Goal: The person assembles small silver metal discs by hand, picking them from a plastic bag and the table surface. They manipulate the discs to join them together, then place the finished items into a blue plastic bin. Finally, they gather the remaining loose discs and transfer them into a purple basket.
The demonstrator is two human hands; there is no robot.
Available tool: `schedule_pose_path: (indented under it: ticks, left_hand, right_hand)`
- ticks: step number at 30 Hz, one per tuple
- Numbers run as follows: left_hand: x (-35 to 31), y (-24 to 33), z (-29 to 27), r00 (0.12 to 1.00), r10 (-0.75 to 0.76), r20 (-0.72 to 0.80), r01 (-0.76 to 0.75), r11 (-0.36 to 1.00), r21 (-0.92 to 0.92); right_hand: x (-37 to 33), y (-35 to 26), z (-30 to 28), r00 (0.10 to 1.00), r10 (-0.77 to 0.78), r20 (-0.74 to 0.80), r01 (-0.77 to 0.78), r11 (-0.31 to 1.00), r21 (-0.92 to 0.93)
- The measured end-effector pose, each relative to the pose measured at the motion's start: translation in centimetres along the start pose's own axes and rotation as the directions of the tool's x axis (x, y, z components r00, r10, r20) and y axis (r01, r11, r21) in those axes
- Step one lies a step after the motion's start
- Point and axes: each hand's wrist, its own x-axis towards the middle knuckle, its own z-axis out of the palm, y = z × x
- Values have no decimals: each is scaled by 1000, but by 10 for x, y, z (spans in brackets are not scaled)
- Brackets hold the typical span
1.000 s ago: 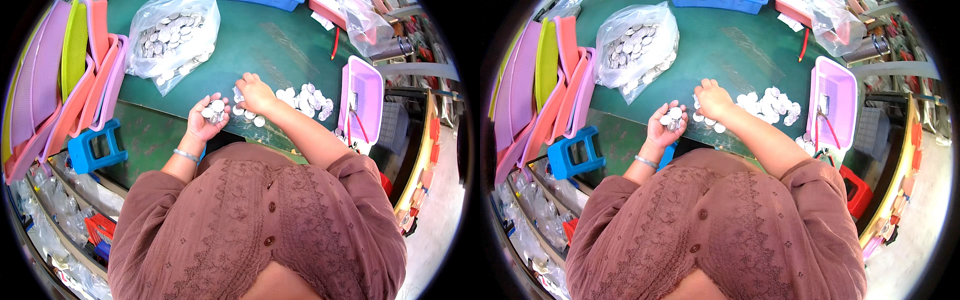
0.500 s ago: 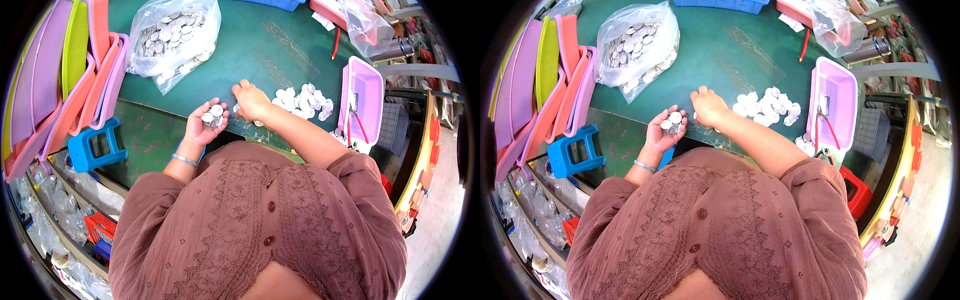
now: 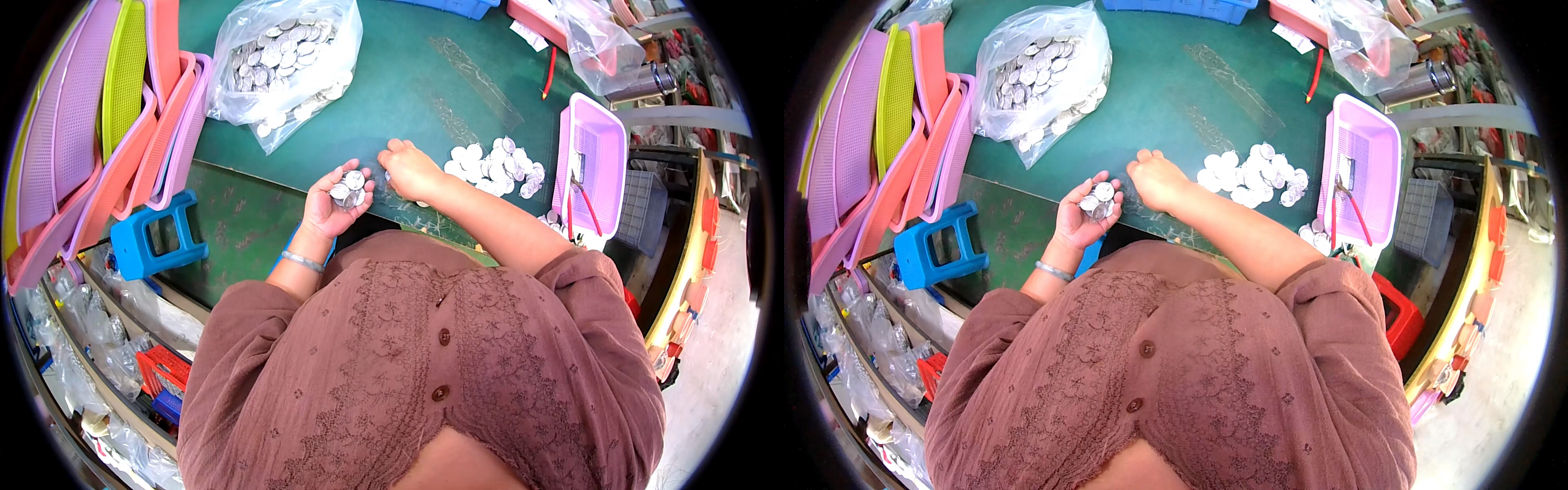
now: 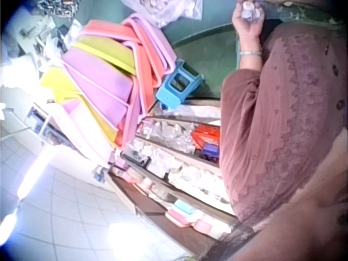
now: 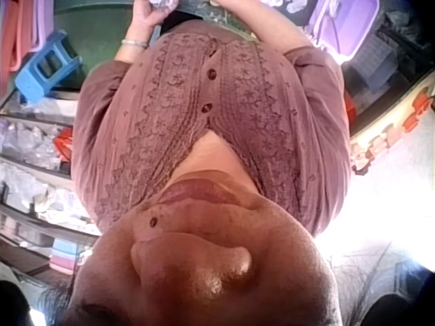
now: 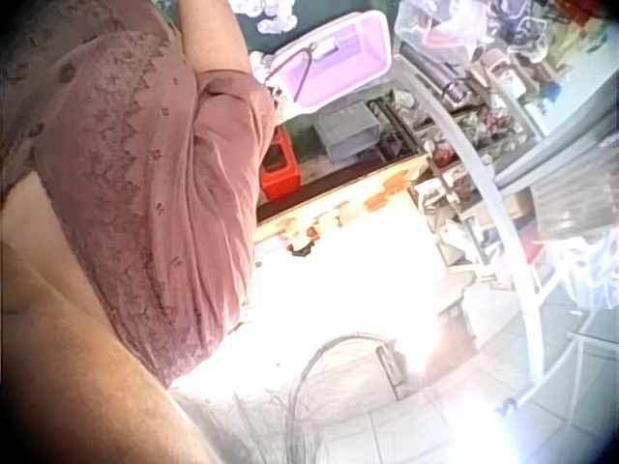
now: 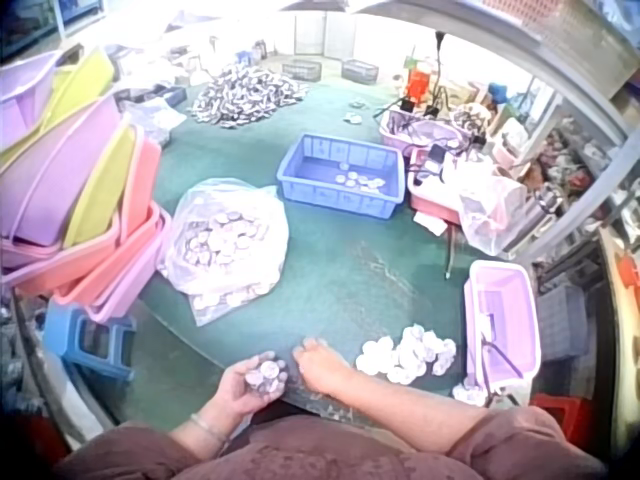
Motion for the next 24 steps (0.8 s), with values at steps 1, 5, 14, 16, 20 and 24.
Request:
schedule_pose_path:
  ticks: [1,5,14,16,20,24]
  left_hand:
    - [0,0,0,1000,2,-3,-2,1000,2]
    - [1,-1,0,1000,4,-16,-3,1000,8]
    - [14,-7,24,996,-3,-88,9,997,76]
    - [17,-11,34,997,11,-82,-9,1000,25]
    - [24,-11,22,997,-70,24,71,996,-52]
    - [23,-8,19,999,-43,-10,43,998,-48]
  right_hand:
    - [0,0,0,1000,3,-4,-3,1000,-4]
    - [1,-1,-2,1000,2,-8,-2,1000,-19]
    - [9,-12,-40,999,24,-21,-7,805,593]
    - [4,-20,-46,988,-114,-106,153,840,521]
    - [-15,-6,-55,974,-111,-197,167,942,293]
    - [-50,11,-41,996,-61,67,63,997,-37]
